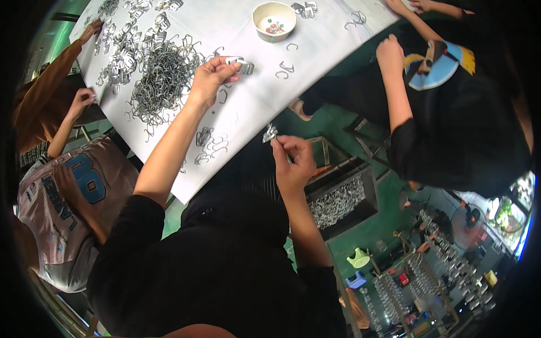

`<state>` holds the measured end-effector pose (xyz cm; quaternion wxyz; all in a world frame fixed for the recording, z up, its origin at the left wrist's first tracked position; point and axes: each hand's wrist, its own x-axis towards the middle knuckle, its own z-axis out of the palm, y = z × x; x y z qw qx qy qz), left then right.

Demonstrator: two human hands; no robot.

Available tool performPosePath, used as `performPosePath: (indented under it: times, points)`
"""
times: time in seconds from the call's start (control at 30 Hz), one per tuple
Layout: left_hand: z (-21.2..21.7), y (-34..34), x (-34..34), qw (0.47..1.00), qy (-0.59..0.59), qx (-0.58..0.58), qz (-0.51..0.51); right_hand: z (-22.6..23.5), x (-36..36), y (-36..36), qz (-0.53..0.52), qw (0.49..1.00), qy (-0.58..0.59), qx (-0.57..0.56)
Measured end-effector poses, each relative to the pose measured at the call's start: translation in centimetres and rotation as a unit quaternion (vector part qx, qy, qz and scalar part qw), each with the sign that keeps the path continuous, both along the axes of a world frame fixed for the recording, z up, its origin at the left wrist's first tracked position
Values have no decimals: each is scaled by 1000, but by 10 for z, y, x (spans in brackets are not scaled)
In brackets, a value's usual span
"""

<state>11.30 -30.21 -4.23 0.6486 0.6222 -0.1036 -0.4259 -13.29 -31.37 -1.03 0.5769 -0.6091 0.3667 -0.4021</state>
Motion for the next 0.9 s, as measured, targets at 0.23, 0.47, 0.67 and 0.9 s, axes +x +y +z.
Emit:
performPosePath:
  times: [0.23, 0.47, 0.67, 0.9]
  points:
    - [-37, -10, -17, 943, -291, 162, -30, -2, -6, 16, -3, 997, -53, 54]
    - [-8, 8, -13, 876, -448, 179, -7, 2, -13, 33, -22, 996, -73, 40]
    - [52, 76, -103, 995, -54, 19, -78, 6, -9, 41, -47, 998, -30, -28]
    - [71, 90, -137, 994, -72, 5, -88, 7, -3, 46, -31, 997, 1, -76]
